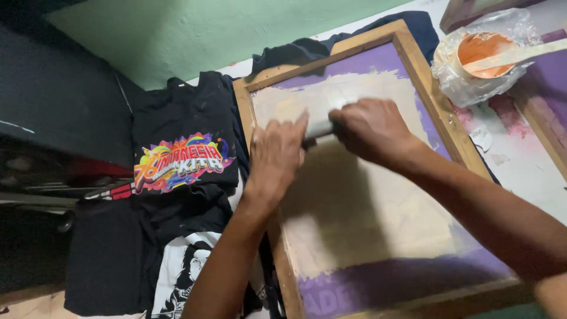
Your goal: The person uses a squeegee to spread white ink across a screen printing frame placed over a black t-shirt. They repeatedly pull the squeegee across the screen to ensure even coverage, occasionally using a spatula to add more ink from a container.
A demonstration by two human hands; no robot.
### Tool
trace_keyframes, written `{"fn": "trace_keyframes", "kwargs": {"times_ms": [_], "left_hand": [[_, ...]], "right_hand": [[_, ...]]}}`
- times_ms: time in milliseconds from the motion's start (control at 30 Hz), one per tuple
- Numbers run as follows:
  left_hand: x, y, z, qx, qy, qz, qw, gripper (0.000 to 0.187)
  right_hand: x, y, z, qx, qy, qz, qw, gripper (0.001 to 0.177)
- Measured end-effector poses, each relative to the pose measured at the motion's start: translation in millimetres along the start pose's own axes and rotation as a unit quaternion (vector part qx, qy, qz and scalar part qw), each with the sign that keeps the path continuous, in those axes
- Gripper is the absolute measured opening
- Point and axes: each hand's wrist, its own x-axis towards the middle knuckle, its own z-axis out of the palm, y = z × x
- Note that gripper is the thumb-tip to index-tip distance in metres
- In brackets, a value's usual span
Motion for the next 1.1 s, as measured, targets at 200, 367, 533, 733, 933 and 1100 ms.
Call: {"fn": "trace_keyframes", "kwargs": {"times_ms": [200, 367, 533, 733, 933, 1100], "left_hand": [[47.3, -45.0, 101.6, 0.007, 0.068, -0.040, 0.997, 0.032], [-9.3, -9.7, 73.9, 0.009, 0.045, -0.033, 0.998, 0.036], [-83.5, 35.9, 58.8, -0.006, 0.018, -0.001, 1.000, 0.048], [-131.1, 86.4, 36.9, 0.005, 0.031, 0.034, 0.999, 0.027], [-34.8, 49.3, 19.5, -0.062, -0.118, 0.046, 0.990, 0.013], [83.8, 1.4, 88.8, 0.044, 0.104, 0.020, 0.993, 0.018]], "right_hand": [[45.4, 35.4, 60.5, 0.002, 0.042, -0.006, 0.999, 0.013], [-2.5, 2.8, 52.2, 0.024, 0.019, -0.030, 0.999, 0.012], [-86.4, -39.6, 42.8, -0.028, -0.003, -0.070, 0.997, 0.023], [-153.6, -54.7, 12.7, -0.023, -0.075, -0.080, 0.994, 0.027], [-86.6, -4.4, -8.2, 0.046, -0.178, 0.032, 0.983, 0.014], [6.2, 66.7, 20.0, -0.091, 0.044, 0.056, 0.993, 0.014]]}}
